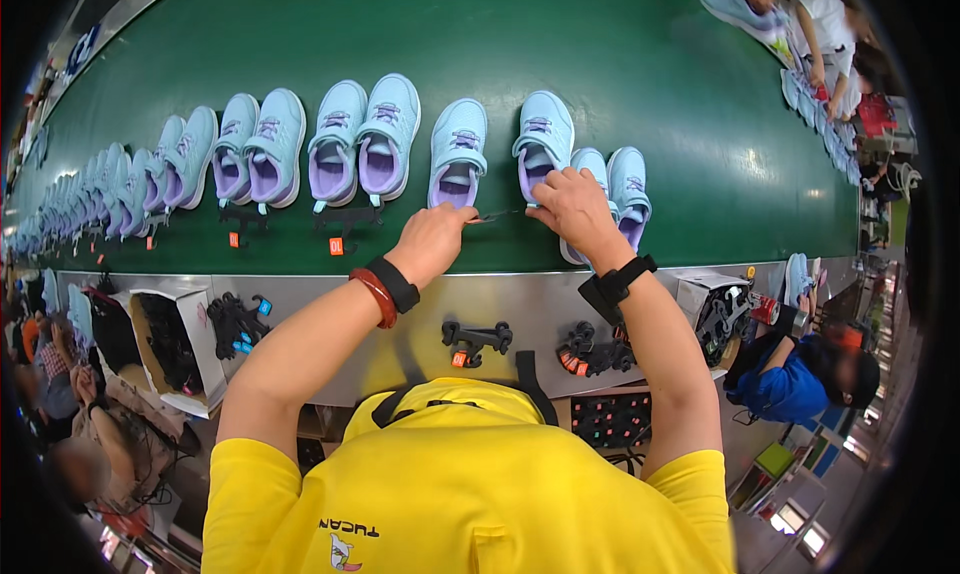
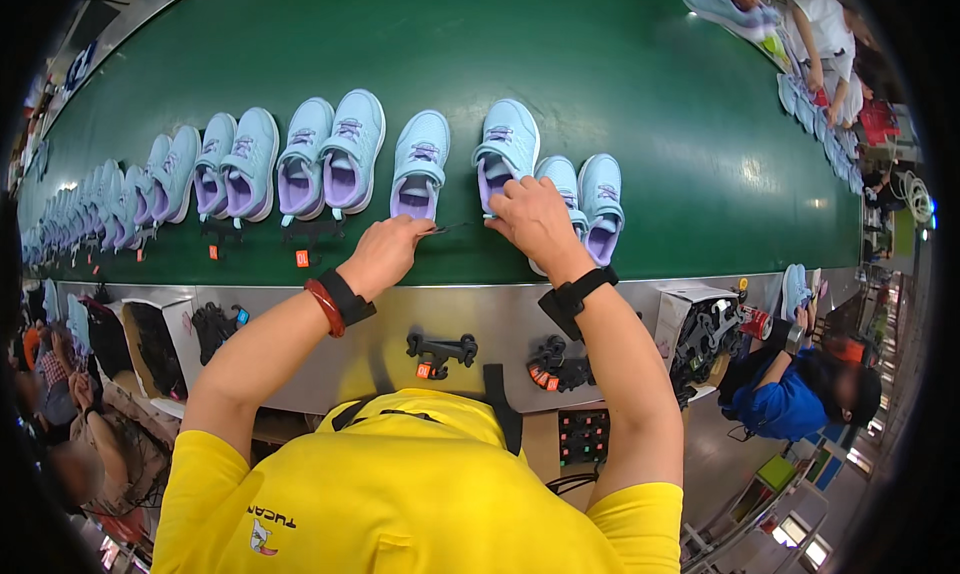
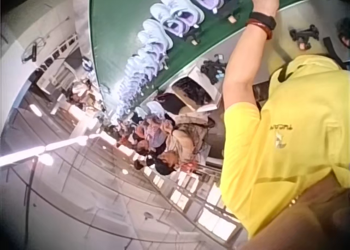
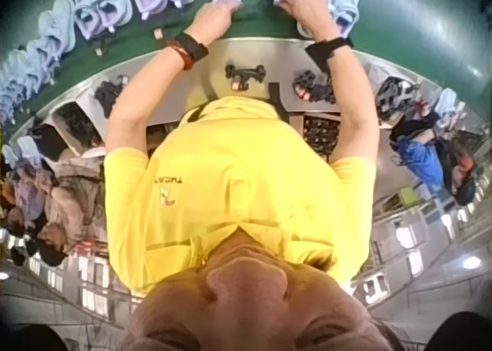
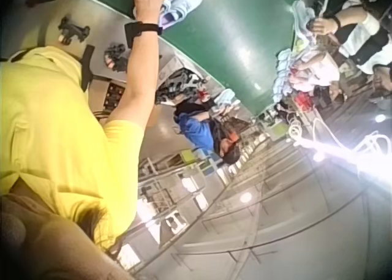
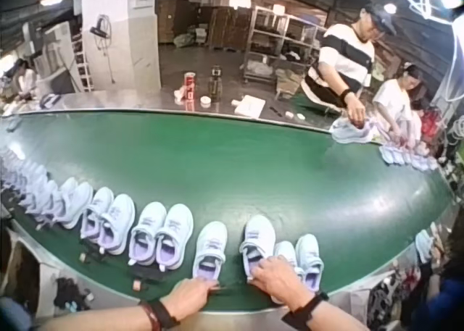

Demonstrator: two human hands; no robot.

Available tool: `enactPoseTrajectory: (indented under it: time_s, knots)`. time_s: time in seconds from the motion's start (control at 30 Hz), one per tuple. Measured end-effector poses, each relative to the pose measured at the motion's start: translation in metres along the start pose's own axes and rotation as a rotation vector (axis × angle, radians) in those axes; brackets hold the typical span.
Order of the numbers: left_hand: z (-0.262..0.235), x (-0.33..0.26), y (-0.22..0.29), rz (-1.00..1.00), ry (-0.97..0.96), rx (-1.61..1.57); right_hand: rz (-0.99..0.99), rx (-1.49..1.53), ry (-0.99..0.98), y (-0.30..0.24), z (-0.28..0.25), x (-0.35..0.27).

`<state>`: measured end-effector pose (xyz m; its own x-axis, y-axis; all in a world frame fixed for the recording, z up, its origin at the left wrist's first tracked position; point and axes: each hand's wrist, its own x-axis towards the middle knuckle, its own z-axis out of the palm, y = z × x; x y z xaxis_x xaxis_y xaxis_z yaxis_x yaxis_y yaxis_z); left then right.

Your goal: The person attaches plastic security tags to pairs of light blue sneakers moving along a green conveyor belt. They pick up tags from a nearby box and clip them onto the shoes' tongues or laces, then push the shoes forward. The person also briefly handles a cardboard box at the end of the clip.

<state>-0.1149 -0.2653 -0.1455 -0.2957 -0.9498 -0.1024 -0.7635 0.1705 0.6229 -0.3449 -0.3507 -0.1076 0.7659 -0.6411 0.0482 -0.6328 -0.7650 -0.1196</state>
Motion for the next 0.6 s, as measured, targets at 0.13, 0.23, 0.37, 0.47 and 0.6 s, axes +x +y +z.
enactPoseTrajectory:
  time_s: [0.13,0.23,0.37,0.47,0.6]
  knots:
    - [0.001,0.000,0.001,-0.035,0.014,-0.005,-0.046,0.002,-0.014,-0.011,-0.008,0.005]
    - [0.000,0.000,0.003,-0.041,0.010,0.002,-0.058,0.005,-0.028,-0.014,-0.007,0.009]
    - [-0.001,-0.001,0.005,-0.057,-0.001,0.002,-0.070,-0.007,-0.062,-0.018,-0.004,0.012]
    - [-0.001,0.001,0.005,-0.058,-0.001,-0.053,-0.078,-0.086,-0.102,-0.022,0.005,0.014]
    - [-0.006,-0.006,0.002,0.100,0.210,-0.201,0.070,-0.025,0.010,-0.023,0.008,0.018]
